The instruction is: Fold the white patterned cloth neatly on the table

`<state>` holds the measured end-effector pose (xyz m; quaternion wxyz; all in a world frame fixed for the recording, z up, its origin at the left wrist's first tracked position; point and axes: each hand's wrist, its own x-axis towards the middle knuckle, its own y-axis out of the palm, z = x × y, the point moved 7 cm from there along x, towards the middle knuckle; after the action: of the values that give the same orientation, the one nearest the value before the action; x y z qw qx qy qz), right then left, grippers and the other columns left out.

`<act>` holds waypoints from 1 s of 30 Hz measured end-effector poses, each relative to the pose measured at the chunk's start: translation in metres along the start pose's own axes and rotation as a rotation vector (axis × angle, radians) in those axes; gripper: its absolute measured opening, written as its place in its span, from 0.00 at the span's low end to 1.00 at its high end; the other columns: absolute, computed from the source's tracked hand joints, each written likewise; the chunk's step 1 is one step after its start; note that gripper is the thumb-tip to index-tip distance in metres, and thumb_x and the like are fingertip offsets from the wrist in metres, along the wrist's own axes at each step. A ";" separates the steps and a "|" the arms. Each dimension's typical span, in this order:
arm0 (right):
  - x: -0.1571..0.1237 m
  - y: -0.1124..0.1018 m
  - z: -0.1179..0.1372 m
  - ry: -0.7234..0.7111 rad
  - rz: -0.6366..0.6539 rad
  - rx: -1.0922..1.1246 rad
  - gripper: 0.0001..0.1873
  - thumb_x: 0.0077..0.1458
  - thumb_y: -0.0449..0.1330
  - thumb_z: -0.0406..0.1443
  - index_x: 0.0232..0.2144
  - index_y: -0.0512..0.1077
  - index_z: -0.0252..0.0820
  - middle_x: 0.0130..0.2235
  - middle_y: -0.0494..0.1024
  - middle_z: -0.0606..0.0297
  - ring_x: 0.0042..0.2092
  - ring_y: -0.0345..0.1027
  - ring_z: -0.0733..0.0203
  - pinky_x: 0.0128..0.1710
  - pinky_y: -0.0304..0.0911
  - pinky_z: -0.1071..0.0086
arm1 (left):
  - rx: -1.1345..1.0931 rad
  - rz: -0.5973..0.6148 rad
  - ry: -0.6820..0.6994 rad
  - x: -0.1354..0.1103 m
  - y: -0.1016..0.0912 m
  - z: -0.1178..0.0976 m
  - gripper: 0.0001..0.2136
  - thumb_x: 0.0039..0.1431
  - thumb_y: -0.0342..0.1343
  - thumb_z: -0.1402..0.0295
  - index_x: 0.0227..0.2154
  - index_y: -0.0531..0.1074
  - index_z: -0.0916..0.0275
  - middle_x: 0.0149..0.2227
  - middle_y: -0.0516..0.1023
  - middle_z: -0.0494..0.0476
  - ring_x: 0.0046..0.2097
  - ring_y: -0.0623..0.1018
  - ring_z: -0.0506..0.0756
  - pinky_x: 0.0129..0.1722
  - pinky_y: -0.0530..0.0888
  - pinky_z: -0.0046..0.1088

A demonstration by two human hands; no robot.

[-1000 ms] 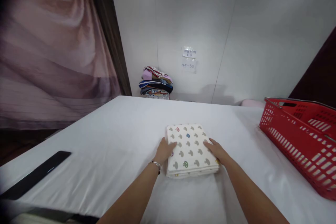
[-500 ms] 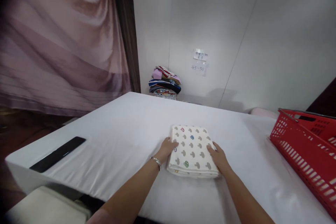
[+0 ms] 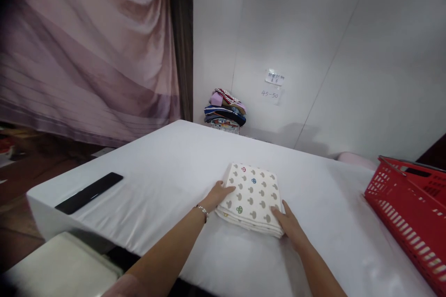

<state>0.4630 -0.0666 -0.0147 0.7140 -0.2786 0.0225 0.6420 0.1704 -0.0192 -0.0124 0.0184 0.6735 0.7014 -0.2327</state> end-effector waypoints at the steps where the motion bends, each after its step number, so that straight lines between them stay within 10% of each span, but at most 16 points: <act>1: -0.005 0.002 -0.003 0.007 0.018 0.017 0.50 0.48 0.56 0.54 0.64 0.40 0.42 0.49 0.74 0.53 0.45 0.71 0.51 0.41 0.68 0.63 | -0.045 0.015 -0.015 -0.003 0.000 0.002 0.38 0.45 0.60 0.54 0.56 0.56 0.70 0.54 0.68 0.70 0.50 0.73 0.61 0.46 0.70 0.31; 8: -0.022 0.006 -0.018 -0.048 -0.008 0.081 0.47 0.48 0.57 0.52 0.64 0.41 0.46 0.50 0.72 0.56 0.44 0.71 0.52 0.36 0.70 0.65 | -0.194 0.089 -0.045 -0.023 -0.002 0.009 0.44 0.45 0.61 0.61 0.62 0.46 0.71 0.58 0.64 0.69 0.53 0.70 0.60 0.46 0.70 0.29; 15: -0.015 -0.003 0.004 -0.318 -0.233 -0.531 0.39 0.48 0.56 0.45 0.61 0.51 0.44 0.57 0.64 0.57 0.59 0.56 0.48 0.57 0.54 0.57 | -0.198 0.044 -0.017 -0.026 -0.005 0.026 0.41 0.45 0.61 0.63 0.61 0.50 0.69 0.56 0.66 0.66 0.54 0.70 0.59 0.49 0.68 0.28; 22: 0.001 0.079 0.078 -0.636 -0.097 -0.600 0.29 0.54 0.50 0.41 0.58 0.59 0.43 0.62 0.57 0.64 0.63 0.46 0.60 0.63 0.40 0.63 | -0.150 -0.009 0.030 -0.024 -0.001 0.036 0.41 0.46 0.60 0.59 0.60 0.51 0.71 0.53 0.70 0.66 0.51 0.72 0.58 0.47 0.67 0.25; 30: 0.061 0.155 0.138 -0.621 -0.104 -0.894 0.26 0.58 0.44 0.33 0.59 0.57 0.36 0.63 0.54 0.57 0.64 0.42 0.55 0.62 0.39 0.60 | -0.247 0.075 0.123 -0.031 0.004 0.039 0.37 0.47 0.59 0.65 0.59 0.51 0.70 0.44 0.76 0.62 0.42 0.76 0.55 0.41 0.70 0.26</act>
<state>0.2844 0.0511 0.0209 0.5299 -0.3528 -0.4782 0.6051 0.1655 -0.0624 -0.0375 0.0665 0.7049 0.6987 -0.1022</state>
